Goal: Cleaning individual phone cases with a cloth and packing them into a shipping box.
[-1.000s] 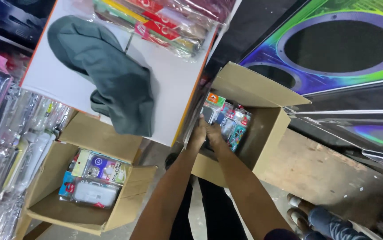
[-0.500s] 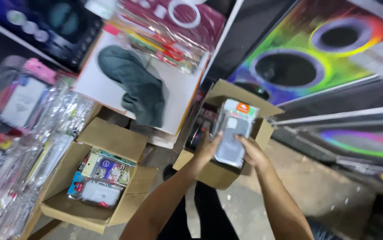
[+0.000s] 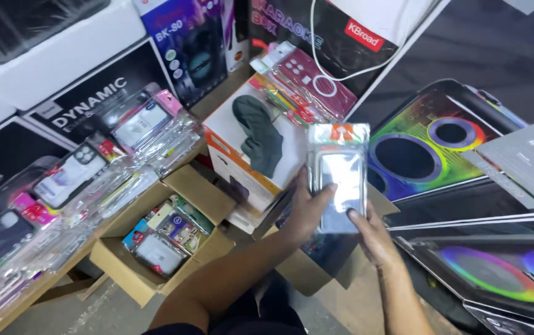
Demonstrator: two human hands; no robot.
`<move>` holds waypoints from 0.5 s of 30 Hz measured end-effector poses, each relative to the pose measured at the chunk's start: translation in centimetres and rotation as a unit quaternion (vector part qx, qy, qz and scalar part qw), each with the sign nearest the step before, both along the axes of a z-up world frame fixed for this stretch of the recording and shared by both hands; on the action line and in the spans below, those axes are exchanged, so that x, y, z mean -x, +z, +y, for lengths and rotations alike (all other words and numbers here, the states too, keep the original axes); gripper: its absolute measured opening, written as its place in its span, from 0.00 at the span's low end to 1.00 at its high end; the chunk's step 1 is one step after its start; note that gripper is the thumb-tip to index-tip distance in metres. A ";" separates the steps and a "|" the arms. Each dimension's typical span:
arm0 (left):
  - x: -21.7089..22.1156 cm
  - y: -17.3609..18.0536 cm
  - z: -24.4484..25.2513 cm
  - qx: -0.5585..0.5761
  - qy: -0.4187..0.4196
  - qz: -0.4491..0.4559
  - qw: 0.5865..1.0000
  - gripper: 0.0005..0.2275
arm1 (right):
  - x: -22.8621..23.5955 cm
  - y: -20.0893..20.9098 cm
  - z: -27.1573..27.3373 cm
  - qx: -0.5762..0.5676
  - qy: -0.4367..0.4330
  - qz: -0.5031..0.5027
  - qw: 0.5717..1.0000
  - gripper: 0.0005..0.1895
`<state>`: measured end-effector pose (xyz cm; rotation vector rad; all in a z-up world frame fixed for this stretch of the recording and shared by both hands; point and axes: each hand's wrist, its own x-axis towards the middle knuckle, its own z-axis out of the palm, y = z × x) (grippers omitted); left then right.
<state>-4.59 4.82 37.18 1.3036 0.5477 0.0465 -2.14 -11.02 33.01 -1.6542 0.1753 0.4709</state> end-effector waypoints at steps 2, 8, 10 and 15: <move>-0.3 1.7 0.9 -0.001 0.061 -0.045 0.997 0.43 | -0.2 -0.5 2.4 -0.091 -0.015 -0.050 0.994 0.40; -0.1 2.0 6.3 -0.016 0.048 -0.041 0.998 0.32 | -5.1 -2.6 2.4 -0.143 0.033 -0.094 0.985 0.25; -1.9 -2.0 8.8 -0.169 0.078 -0.089 0.979 0.23 | -5.1 0.0 3.2 -0.173 0.049 -0.082 0.980 0.27; -7.0 -10.5 14.9 -0.590 0.022 -0.030 0.807 0.24 | -6.3 1.1 4.4 -0.201 0.097 -0.042 0.974 0.28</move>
